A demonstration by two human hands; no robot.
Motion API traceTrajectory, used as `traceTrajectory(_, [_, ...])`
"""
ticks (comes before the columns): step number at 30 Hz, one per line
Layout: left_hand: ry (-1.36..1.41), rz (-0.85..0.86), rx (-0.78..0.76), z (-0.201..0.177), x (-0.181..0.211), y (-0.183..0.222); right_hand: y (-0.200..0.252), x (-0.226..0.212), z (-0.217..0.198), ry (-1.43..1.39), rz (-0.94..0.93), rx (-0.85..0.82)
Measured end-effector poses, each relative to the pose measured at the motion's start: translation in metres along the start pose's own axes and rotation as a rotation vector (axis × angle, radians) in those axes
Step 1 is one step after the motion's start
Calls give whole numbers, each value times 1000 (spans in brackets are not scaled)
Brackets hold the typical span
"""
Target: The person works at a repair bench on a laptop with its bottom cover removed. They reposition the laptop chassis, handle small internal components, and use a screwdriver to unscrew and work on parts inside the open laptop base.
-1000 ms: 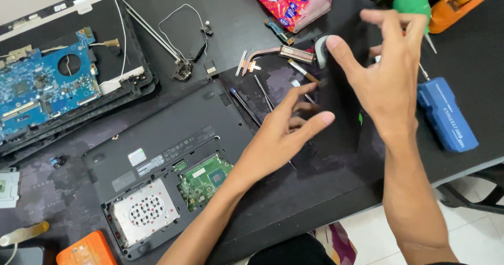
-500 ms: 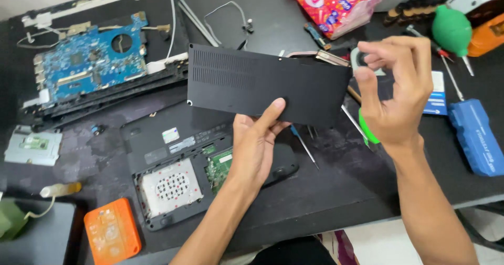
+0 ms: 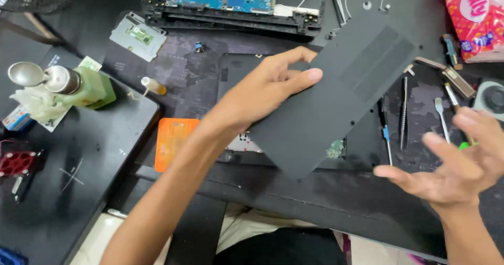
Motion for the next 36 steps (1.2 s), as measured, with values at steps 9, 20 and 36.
traceTrajectory(9, [69,-314,-274,-20,11,51,-89,-84,50,190,-328,-495])
traceTrajectory(20, [-423,82,422,-114,33,109,-89,-85,65,77,-110,-566])
traceTrajectory(36, [-1260,253,150,-39,30,132,-28,-84,101,-7,-56,-551])
Point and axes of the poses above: each hand's wrist, its own y-axis away from the middle knuckle, its own z-axis out of the palm, x = y × z, the point moved 6 cm from there along -y, towards the middle knuckle, and after that the axes turned 3 degrees about -x, right-handed, at the moved point
